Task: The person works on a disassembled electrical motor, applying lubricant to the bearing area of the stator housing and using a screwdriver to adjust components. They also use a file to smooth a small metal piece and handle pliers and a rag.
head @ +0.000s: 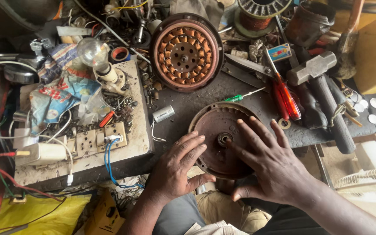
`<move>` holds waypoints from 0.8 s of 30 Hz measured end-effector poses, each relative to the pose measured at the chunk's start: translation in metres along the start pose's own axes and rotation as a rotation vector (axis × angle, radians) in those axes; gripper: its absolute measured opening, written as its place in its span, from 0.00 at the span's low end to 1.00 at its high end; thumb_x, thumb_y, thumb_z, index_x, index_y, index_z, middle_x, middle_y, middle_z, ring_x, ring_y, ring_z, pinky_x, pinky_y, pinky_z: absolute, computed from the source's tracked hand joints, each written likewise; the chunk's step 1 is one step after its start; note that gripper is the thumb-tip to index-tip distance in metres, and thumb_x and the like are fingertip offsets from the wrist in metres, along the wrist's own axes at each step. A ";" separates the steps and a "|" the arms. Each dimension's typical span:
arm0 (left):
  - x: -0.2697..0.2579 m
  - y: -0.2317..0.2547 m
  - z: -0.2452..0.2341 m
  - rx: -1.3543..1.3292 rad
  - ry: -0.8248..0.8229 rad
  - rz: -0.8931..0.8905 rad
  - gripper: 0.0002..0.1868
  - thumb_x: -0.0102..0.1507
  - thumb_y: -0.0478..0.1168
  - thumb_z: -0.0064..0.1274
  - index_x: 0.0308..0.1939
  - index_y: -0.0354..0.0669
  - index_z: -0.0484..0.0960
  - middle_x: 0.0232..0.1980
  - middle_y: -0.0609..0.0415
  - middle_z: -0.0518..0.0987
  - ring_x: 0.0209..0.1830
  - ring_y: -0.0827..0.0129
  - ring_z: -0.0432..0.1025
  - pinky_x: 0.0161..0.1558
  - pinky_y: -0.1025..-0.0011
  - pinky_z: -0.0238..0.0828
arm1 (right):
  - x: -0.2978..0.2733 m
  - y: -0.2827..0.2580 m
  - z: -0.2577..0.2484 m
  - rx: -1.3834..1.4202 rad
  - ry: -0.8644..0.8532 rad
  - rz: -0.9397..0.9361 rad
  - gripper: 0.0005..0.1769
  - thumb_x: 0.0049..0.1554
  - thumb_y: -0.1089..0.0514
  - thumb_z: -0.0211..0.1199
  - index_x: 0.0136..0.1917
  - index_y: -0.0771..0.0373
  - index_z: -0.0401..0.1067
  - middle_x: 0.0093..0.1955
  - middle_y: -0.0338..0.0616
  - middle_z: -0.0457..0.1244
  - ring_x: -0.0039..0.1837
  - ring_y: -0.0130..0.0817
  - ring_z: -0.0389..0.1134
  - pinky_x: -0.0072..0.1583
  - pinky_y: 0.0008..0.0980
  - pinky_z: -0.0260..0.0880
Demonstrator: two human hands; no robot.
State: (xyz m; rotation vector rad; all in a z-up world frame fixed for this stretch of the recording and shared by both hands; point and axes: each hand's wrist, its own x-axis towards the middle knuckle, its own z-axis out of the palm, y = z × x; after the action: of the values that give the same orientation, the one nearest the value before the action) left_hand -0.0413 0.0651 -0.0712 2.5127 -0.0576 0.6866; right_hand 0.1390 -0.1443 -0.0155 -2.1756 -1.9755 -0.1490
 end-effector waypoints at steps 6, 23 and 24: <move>0.000 0.001 0.000 -0.004 0.017 -0.003 0.39 0.64 0.66 0.56 0.61 0.33 0.77 0.68 0.41 0.73 0.74 0.48 0.66 0.72 0.55 0.67 | 0.002 -0.003 -0.001 0.013 -0.050 -0.016 0.58 0.46 0.08 0.45 0.69 0.54 0.64 0.81 0.59 0.42 0.81 0.60 0.37 0.74 0.66 0.32; 0.000 -0.001 0.000 -0.002 0.033 0.002 0.39 0.63 0.65 0.56 0.61 0.33 0.77 0.68 0.42 0.74 0.75 0.49 0.66 0.73 0.54 0.67 | -0.001 -0.003 -0.002 0.013 -0.022 0.092 0.65 0.44 0.10 0.47 0.74 0.62 0.60 0.80 0.61 0.45 0.81 0.60 0.39 0.74 0.65 0.33; -0.001 0.001 0.000 0.000 0.015 -0.001 0.39 0.63 0.66 0.56 0.61 0.33 0.77 0.68 0.41 0.74 0.74 0.49 0.66 0.72 0.54 0.67 | -0.002 -0.005 -0.001 0.019 -0.021 0.096 0.64 0.45 0.10 0.47 0.74 0.62 0.59 0.80 0.61 0.45 0.81 0.60 0.39 0.74 0.65 0.33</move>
State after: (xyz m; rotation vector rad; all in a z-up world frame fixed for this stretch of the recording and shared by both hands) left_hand -0.0421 0.0647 -0.0712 2.5075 -0.0511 0.7053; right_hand 0.1335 -0.1462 -0.0147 -2.2638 -1.8710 -0.0931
